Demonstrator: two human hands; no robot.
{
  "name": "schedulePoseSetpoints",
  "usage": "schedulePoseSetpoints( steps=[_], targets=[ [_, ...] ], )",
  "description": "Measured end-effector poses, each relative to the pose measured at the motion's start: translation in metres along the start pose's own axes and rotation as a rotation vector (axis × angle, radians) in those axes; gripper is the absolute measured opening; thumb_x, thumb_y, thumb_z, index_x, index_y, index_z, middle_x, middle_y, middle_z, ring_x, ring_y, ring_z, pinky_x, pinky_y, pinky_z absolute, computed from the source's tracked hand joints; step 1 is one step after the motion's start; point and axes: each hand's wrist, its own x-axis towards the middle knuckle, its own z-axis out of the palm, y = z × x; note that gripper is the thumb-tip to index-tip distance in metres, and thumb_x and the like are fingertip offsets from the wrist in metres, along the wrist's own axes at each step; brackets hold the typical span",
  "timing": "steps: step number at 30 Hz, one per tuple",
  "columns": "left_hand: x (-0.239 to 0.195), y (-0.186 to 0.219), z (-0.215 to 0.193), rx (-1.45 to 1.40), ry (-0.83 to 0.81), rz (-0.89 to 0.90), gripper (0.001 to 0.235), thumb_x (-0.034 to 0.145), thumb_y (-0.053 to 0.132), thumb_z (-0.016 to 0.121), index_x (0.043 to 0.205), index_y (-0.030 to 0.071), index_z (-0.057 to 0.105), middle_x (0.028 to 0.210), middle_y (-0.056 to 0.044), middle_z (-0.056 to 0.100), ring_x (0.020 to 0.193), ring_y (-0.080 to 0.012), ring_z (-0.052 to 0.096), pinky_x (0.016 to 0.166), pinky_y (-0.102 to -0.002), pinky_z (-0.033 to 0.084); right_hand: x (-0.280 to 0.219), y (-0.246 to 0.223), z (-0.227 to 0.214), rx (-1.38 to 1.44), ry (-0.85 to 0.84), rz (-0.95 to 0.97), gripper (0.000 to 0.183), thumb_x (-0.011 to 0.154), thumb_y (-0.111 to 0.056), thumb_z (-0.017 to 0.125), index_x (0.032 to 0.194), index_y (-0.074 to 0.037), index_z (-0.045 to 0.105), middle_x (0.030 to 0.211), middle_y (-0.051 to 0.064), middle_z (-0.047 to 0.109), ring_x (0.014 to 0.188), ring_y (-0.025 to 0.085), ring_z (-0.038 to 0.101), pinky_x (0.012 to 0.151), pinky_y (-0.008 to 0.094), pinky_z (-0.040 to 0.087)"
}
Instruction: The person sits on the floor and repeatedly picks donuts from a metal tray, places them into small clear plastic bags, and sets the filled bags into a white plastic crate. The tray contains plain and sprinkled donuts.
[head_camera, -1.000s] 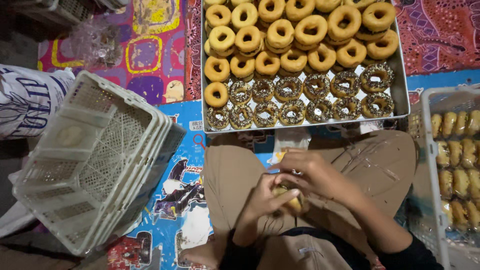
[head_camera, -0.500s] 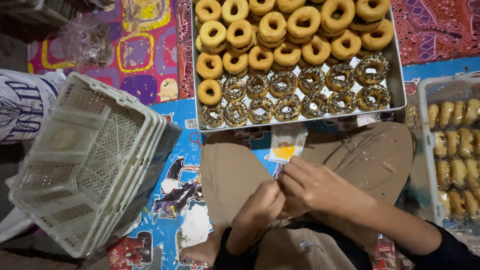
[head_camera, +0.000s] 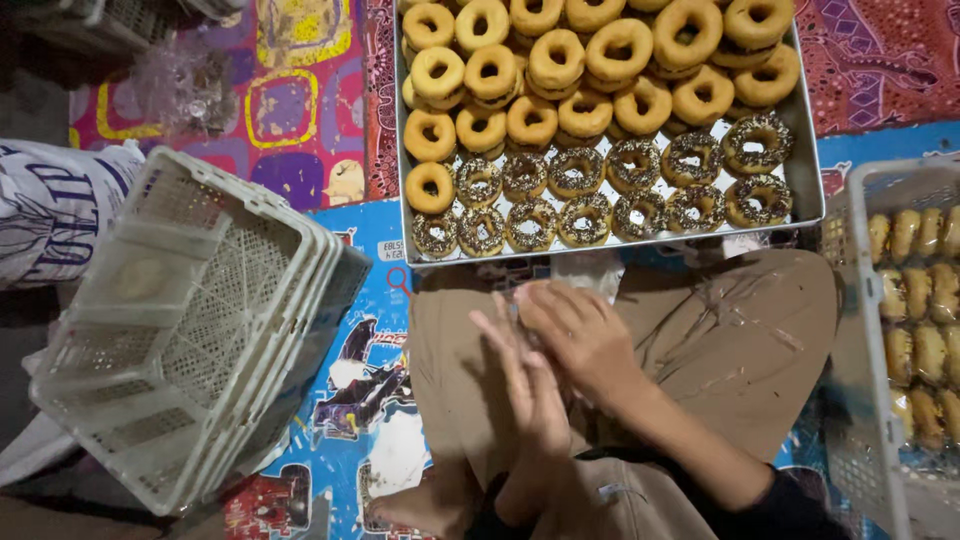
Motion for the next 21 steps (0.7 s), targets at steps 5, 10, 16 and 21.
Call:
schedulePoseSetpoints(
  steps=[5, 10, 16, 21],
  targets=[
    [0.020, 0.001, -0.050, 0.098, -0.041, -0.227, 0.064, 0.107, 0.009, 0.060, 0.155, 0.017, 0.019, 0.147, -0.016, 0.057, 0.113, -0.0191, 0.062, 0.096, -0.032, 0.053, -0.002, 0.000, 0.008, 0.833, -0.092, 0.403, 0.081, 0.082, -0.019, 0.079, 0.153, -0.008, 0.042, 0.124, 0.010, 0.071, 0.107, 0.021, 0.071, 0.094, 0.036, 0.058],
    [0.033, -0.028, -0.074, 0.346, 0.001, -0.340, 0.022, 0.105, 0.019, 0.062, 0.103, -0.003, 0.067, 0.084, -0.004, 0.069, 0.077, -0.0079, 0.060, 0.068, -0.022, 0.047, -0.020, -0.003, 0.030, 1.087, -0.023, 0.513, 0.034, 0.102, -0.014, 0.060, 0.133, -0.002, 0.064, 0.123, 0.006, 0.071, 0.111, 0.011, 0.062, 0.096, 0.028, 0.050],
    [0.056, -0.039, -0.089, 0.205, 0.088, -0.250, 0.018, 0.092, 0.002, 0.073, 0.108, -0.004, 0.067, 0.089, -0.005, 0.072, 0.078, -0.0100, 0.067, 0.065, -0.022, 0.052, -0.008, 0.016, 0.069, 1.265, 0.124, 0.818, 0.016, 0.100, -0.013, 0.070, 0.097, 0.002, 0.073, 0.093, 0.009, 0.071, 0.084, 0.013, 0.064, 0.076, 0.029, 0.051],
    [0.070, -0.026, -0.103, -0.003, 0.117, -0.200, 0.040, 0.086, -0.008, 0.076, 0.122, -0.002, 0.060, 0.092, -0.009, 0.070, 0.082, -0.0110, 0.065, 0.072, -0.020, 0.052, -0.002, 0.016, 0.072, 1.246, 0.200, 0.706, 0.015, 0.099, -0.014, 0.069, 0.096, 0.000, 0.073, 0.092, 0.006, 0.076, 0.080, 0.010, 0.069, 0.073, 0.025, 0.056]
  ],
)
